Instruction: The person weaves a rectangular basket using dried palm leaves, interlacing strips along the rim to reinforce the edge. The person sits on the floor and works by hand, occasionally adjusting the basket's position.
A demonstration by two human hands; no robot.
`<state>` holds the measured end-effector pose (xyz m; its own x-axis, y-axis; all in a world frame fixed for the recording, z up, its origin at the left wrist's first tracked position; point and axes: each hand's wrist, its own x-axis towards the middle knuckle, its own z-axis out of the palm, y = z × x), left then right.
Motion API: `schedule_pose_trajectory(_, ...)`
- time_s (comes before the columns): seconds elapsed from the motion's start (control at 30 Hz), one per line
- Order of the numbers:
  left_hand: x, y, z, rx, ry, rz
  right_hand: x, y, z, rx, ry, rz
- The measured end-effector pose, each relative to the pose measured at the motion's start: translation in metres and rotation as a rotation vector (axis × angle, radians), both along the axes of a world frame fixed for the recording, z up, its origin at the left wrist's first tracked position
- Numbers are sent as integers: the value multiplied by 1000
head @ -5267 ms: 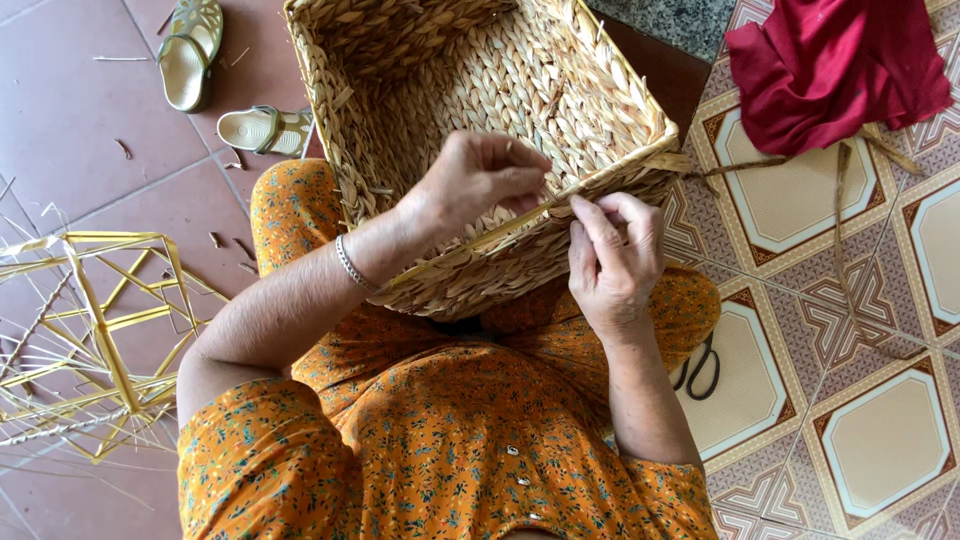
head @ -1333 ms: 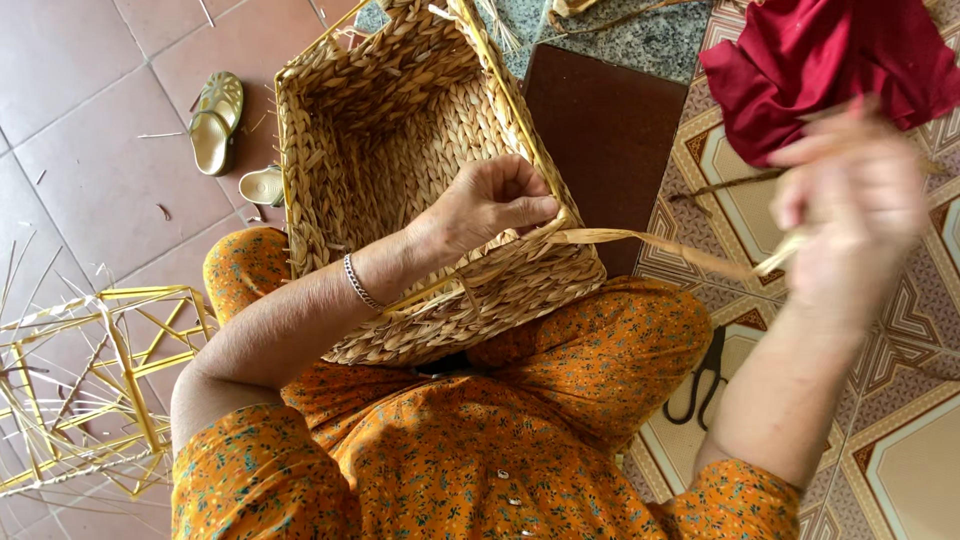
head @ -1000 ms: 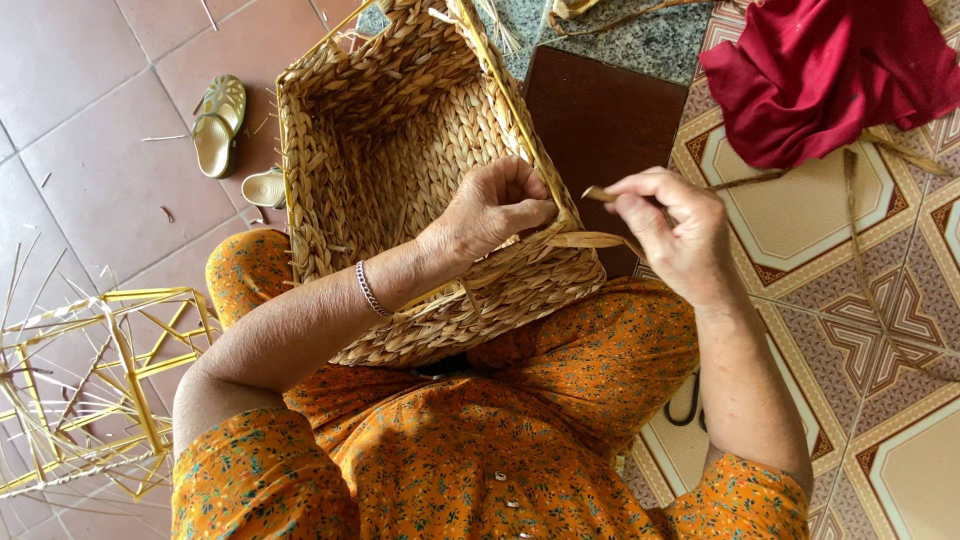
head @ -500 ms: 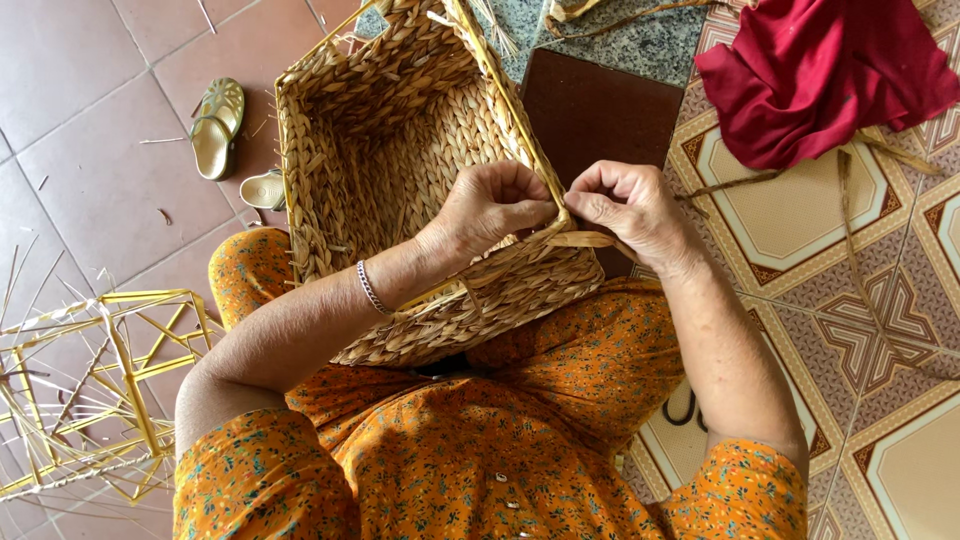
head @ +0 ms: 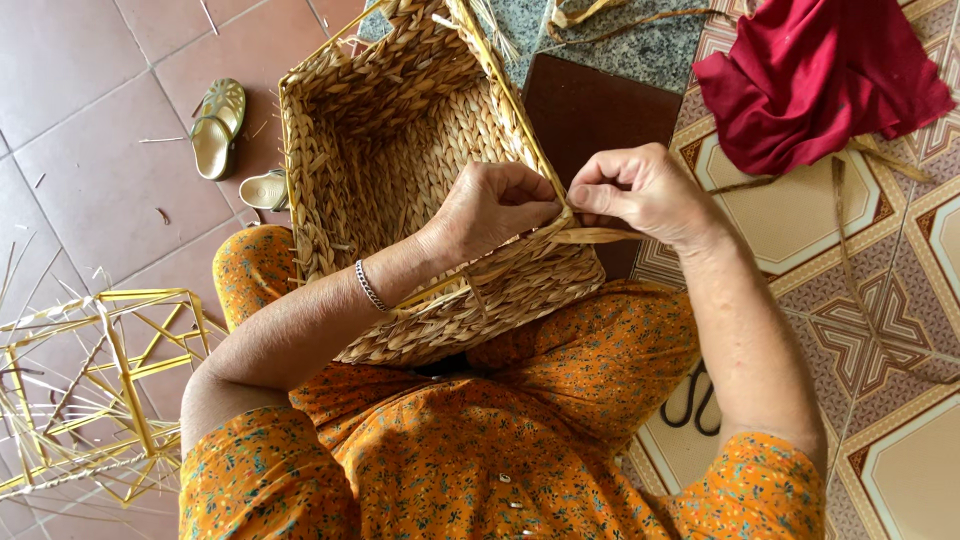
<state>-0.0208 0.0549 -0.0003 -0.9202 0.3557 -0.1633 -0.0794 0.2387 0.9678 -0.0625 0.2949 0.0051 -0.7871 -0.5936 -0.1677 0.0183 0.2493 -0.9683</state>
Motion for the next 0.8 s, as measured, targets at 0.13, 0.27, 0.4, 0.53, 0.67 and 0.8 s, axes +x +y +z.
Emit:
schedule_pose_trajectory(0.13, 4, 0, 13, -105, 127, -18, 2, -2, -1, 85, 82, -42)
schedule_pose_trajectory(0.27, 4, -2, 17, -140, 176, -14, 0, 1, 0, 114, 125, -83)
schedule_pose_trajectory(0.4, -1, -29, 4, -222, 75, 29, 3, 20, 19, 108, 146, -21)
schedule_pose_trajectory(0.53, -6, -75, -22, -372, 114, 132, 7, 33, 38, 49, 90, -91)
schedule_pose_trajectory(0.67, -2, -127, -44, -657, 93, 84, 10, 22, 35, -150, 49, -65)
schedule_pose_trajectory(0.8, 3, -177, -54, -996, 59, 100, 23, 12, 23, -199, 73, -26)
